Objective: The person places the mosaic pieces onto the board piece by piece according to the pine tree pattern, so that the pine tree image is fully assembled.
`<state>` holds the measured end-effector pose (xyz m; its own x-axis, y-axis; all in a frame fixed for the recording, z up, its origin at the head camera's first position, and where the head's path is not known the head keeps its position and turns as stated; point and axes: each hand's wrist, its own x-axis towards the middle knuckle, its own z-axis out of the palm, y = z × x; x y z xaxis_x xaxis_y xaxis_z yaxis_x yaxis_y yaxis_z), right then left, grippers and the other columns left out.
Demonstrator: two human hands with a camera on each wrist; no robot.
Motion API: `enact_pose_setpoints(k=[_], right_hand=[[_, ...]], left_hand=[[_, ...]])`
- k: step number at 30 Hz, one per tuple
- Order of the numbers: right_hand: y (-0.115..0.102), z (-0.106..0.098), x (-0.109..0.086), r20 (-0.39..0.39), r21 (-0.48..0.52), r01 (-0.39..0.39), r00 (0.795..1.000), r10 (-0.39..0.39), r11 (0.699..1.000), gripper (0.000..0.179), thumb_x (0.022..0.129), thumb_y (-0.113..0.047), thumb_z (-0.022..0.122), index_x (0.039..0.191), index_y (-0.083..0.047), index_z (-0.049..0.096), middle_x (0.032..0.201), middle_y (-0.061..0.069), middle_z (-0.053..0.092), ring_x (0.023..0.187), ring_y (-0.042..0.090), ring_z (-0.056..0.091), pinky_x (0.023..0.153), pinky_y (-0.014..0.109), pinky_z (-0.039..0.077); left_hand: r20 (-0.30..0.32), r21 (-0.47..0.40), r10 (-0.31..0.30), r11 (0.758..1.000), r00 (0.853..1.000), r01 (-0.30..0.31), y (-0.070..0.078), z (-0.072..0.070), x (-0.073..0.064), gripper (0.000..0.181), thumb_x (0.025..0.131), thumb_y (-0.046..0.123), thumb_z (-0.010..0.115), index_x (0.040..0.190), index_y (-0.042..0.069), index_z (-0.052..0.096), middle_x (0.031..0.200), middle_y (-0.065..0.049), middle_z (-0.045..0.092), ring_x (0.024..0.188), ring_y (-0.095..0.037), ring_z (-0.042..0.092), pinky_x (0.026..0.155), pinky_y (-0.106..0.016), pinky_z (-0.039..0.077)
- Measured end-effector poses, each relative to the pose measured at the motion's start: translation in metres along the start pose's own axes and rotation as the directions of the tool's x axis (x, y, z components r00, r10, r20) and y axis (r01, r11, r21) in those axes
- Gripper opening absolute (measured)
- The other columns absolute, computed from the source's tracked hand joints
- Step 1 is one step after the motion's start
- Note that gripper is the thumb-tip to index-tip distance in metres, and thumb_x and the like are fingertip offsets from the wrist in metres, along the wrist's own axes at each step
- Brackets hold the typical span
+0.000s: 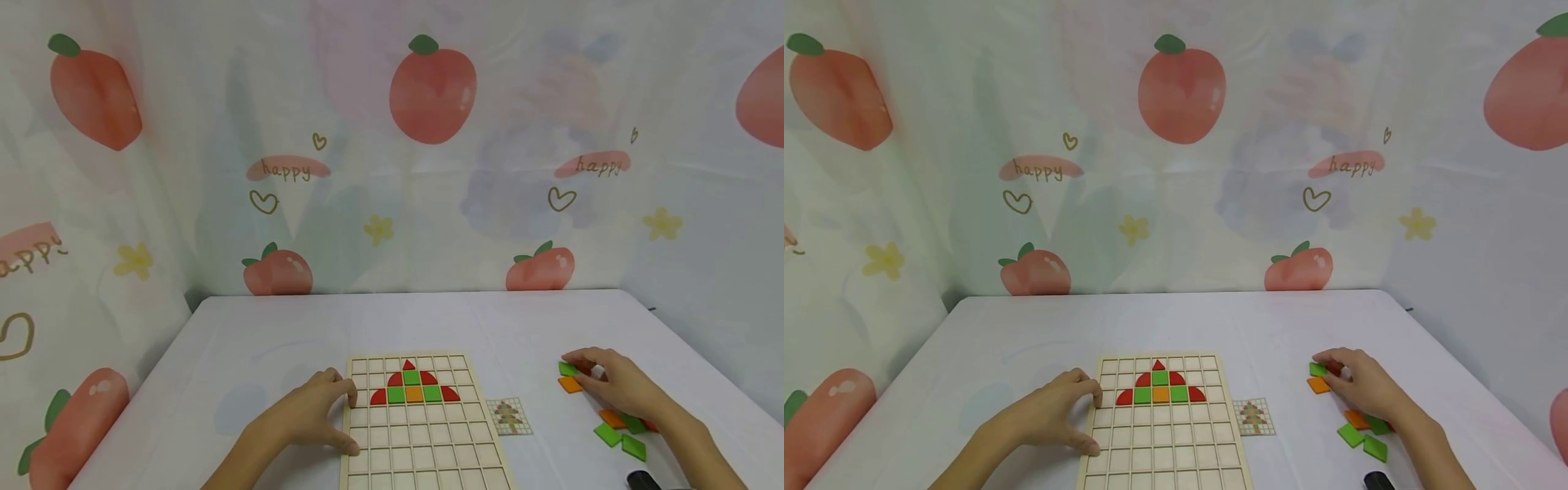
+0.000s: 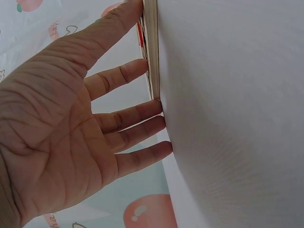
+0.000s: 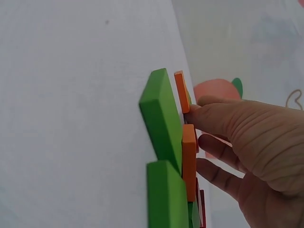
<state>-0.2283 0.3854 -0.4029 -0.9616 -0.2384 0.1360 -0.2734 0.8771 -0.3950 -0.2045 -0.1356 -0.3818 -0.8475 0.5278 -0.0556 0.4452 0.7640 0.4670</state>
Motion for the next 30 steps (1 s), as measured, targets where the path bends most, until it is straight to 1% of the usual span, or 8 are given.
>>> enact_pose_setpoints(k=[4,9,13,17,19,24,27,30], right_hand=[[0.001,0.004,0.001,-0.029,-0.022,0.063,0.998,-0.064,0.998,0.035,0.089,-0.005,0.075,0.124,-0.002,0.068,0.103,-0.003,0.066,0.088,0.007,0.051,0.077,0.024,0.051],[0.000,0.008,0.002,-0.068,-0.087,0.124,0.989,-0.130,0.989,0.040,0.087,-0.001,0.076,0.125,0.002,0.065,0.093,-0.008,0.059,0.085,0.006,0.048,0.076,0.025,0.050],[-0.001,0.009,0.001,-0.093,-0.086,0.158,0.982,-0.166,0.984,0.041,0.086,0.001,0.077,0.125,0.004,0.063,0.088,-0.008,0.052,0.082,0.006,0.044,0.071,0.025,0.047],[-0.005,0.009,0.001,-0.123,-0.072,0.164,0.977,-0.172,0.984,0.041,0.086,0.001,0.077,0.125,0.003,0.064,0.093,-0.007,0.057,0.083,0.005,0.045,0.070,0.025,0.046],[-0.009,0.009,0.002,-0.136,-0.072,0.155,0.977,-0.164,0.985,0.040,0.087,-0.001,0.077,0.125,0.001,0.065,0.099,-0.004,0.063,0.086,0.007,0.047,0.072,0.025,0.048],[-0.022,0.006,0.005,-0.167,-0.059,0.203,0.963,-0.211,0.977,0.039,0.085,0.000,0.079,0.122,0.000,0.066,0.113,0.006,0.069,0.091,0.014,0.056,0.077,0.025,0.053],[-0.033,0.004,0.006,-0.185,-0.044,0.232,0.954,-0.236,0.972,0.037,0.086,0.000,0.079,0.121,-0.001,0.067,0.113,0.006,0.069,0.093,0.017,0.058,0.075,0.025,0.053],[-0.043,0.005,0.007,-0.192,-0.024,0.259,0.947,-0.259,0.965,0.036,0.087,-0.001,0.078,0.121,-0.003,0.067,0.113,0.004,0.068,0.095,0.015,0.056,0.073,0.024,0.052]], left_hand=[[0.002,0.001,-0.001,1.000,1.000,0.001,-0.001,0.000,0.000,0.056,0.065,0.047,0.095,0.102,0.023,0.060,0.109,0.002,0.053,0.104,-0.021,0.051,0.087,-0.047,0.052],[0.000,0.003,-0.002,1.000,1.000,0.002,-0.002,0.001,0.001,0.056,0.065,0.048,0.095,0.102,0.023,0.060,0.109,0.002,0.053,0.103,-0.021,0.051,0.086,-0.047,0.052],[-0.001,0.004,-0.001,1.000,1.000,0.001,-0.002,0.001,0.000,0.056,0.065,0.048,0.095,0.102,0.023,0.060,0.109,0.003,0.052,0.102,-0.020,0.051,0.086,-0.046,0.052],[0.001,0.001,0.000,1.000,1.000,0.000,-0.002,0.001,0.000,0.056,0.065,0.048,0.095,0.102,0.023,0.060,0.109,0.002,0.052,0.102,-0.020,0.050,0.086,-0.045,0.052],[0.001,0.001,0.002,1.000,1.000,-0.002,-0.002,0.001,0.000,0.056,0.066,0.048,0.095,0.102,0.023,0.060,0.109,0.002,0.052,0.102,-0.020,0.050,0.085,-0.044,0.052],[-0.001,0.001,0.008,1.000,1.000,-0.008,-0.001,0.001,0.000,0.056,0.066,0.048,0.095,0.102,0.023,0.060,0.109,0.002,0.052,0.102,-0.019,0.050,0.085,-0.044,0.052],[-0.001,-0.001,0.007,1.000,1.000,-0.007,-0.001,0.001,0.000,0.056,0.066,0.048,0.095,0.102,0.024,0.060,0.109,0.003,0.052,0.102,-0.020,0.050,0.086,-0.045,0.052],[0.005,-0.003,0.000,1.000,1.000,0.000,-0.001,0.000,0.000,0.056,0.066,0.048,0.095,0.102,0.023,0.060,0.109,0.003,0.052,0.103,-0.020,0.050,0.087,-0.046,0.052]])
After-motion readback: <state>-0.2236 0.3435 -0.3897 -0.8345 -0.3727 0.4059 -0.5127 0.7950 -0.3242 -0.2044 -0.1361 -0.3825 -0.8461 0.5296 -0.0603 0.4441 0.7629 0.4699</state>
